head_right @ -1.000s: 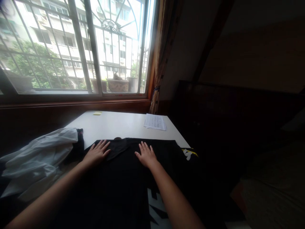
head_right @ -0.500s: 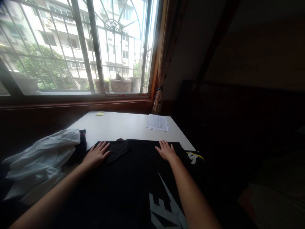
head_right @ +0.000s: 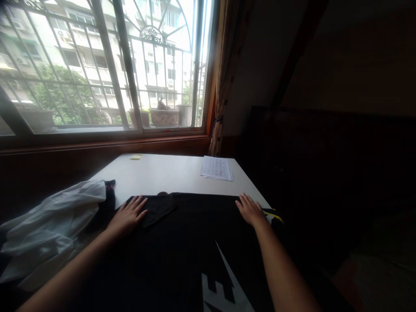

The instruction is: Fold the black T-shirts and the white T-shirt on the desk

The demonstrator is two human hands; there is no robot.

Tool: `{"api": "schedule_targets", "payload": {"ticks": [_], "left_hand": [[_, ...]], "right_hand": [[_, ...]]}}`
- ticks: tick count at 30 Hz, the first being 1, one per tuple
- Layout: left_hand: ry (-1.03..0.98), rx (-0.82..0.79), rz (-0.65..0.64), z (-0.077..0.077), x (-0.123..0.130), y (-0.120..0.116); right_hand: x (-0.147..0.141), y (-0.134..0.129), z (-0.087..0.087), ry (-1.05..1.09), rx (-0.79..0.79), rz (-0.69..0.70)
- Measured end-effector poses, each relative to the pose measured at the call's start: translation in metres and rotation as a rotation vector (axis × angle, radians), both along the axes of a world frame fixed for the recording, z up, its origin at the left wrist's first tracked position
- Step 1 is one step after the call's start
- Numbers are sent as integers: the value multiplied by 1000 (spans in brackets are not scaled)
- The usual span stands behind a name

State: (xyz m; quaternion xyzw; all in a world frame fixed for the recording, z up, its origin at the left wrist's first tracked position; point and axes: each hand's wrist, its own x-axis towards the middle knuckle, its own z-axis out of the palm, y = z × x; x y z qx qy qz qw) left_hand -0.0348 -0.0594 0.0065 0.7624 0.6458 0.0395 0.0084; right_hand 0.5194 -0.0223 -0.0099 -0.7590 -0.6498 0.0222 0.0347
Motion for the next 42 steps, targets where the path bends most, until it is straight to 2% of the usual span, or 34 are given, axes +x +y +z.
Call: {"api": "schedule_targets", "payload": {"ticks": [6, 12, 15, 17, 19, 22, 26, 29, 31, 34, 36, 39, 42], "left_hand": [[4, -14, 11, 3, 2, -1], [11, -17, 17, 5, 1, 3], [19, -22, 5, 5, -1, 6], [27, -30, -2, 4, -3, 7], [30, -38, -5, 4, -3, 7], [29, -37, -3, 5, -3, 7], [24, -23, -1, 6, -3, 5], [24, -22, 0, 6, -2, 5], [26, -27, 2, 6, -2, 5], [31, -31, 2, 6, -1, 5], [20, -26, -6, 5, -2, 6], [-24, 4, -52, 3, -8, 8], [-77, 65, -111, 4, -12, 8]], "right_hand": [[-3, -5, 1, -44, 116, -43], [-17, -28, 20, -72, 242, -53], [-39, -59, 30, 14, 247, 142], [-52, -85, 31, 77, 140, 315], [-57, -109, 27, 94, 26, 378], [-41, -132, 16, 67, -7, 329], [6, -142, 3, 35, 46, 165], [32, -148, 1, -8, 69, 94], [32, -154, 6, -45, 84, 47], [0, -168, 18, -52, 155, 62], [-37, -181, 26, -2, 176, 170], [-95, -204, 30, 89, 113, 368], [-132, -222, 26, 146, 52, 472]]}}
